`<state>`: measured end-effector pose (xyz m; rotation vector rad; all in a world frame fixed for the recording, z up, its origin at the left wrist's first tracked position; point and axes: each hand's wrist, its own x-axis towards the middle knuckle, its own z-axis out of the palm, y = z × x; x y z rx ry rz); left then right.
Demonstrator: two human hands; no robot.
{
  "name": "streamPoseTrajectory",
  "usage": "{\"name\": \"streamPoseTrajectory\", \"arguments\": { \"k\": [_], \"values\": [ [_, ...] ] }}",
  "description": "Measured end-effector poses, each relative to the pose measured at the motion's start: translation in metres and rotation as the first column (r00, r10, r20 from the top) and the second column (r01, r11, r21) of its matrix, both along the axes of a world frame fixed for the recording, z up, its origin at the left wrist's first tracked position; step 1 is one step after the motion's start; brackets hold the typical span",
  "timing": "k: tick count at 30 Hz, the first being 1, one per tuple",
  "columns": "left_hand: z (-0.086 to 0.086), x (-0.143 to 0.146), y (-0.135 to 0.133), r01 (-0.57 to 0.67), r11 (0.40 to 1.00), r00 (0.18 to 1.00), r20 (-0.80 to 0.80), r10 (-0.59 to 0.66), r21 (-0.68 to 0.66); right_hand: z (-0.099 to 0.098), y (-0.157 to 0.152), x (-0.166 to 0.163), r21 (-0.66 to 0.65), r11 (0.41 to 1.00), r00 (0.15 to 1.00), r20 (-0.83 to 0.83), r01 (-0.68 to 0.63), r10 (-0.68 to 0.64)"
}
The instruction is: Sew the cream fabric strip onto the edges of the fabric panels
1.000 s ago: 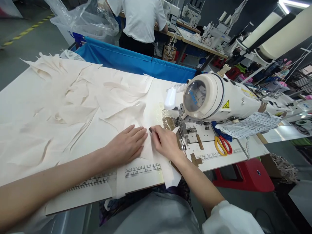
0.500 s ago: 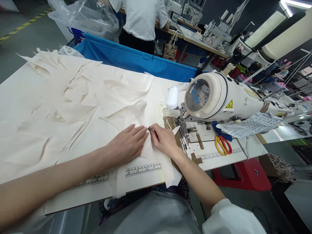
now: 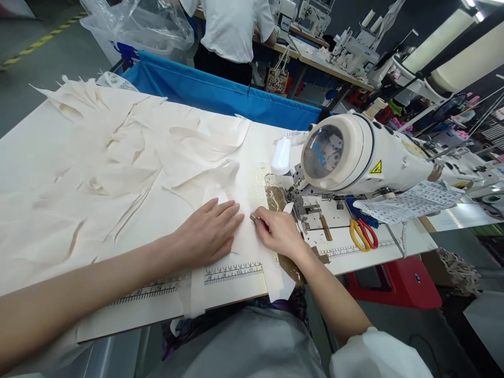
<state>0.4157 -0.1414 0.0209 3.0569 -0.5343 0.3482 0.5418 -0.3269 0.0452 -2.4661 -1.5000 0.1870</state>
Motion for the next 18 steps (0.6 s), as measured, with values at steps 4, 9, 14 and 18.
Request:
{"name": "streamPoseTrajectory", "arguments": {
  "k": [4, 9, 14, 18],
  "values": [
    [-0.001, -0.002, -0.002, 0.019, 1.000, 1.000, 0.019, -0.019, 0.006, -0.008, -0.001, 0.003, 0.058, 0.998, 0.999, -0.037, 0.005, -0.003],
    [-0.001, -0.003, -0.001, 0.033, 0.999, 0.999, 0.017, -0.034, 0.010, -0.013, -0.002, 0.005, 0.094, 0.996, 0.999, -0.052, -0.004, 0.009],
    [0.001, -0.001, -0.001, 0.037, 0.999, 0.999, 0.008, -0.037, 0.007, -0.011, 0.001, 0.003, 0.067, 0.997, 0.999, -0.029, -0.027, 0.029],
    [0.003, 0.000, -0.001, 0.037, 0.999, 0.999, -0.001, -0.037, 0.026, -0.001, -0.004, 0.005, 0.022, 0.997, 0.997, -0.020, -0.077, 0.077]
  ]
}}
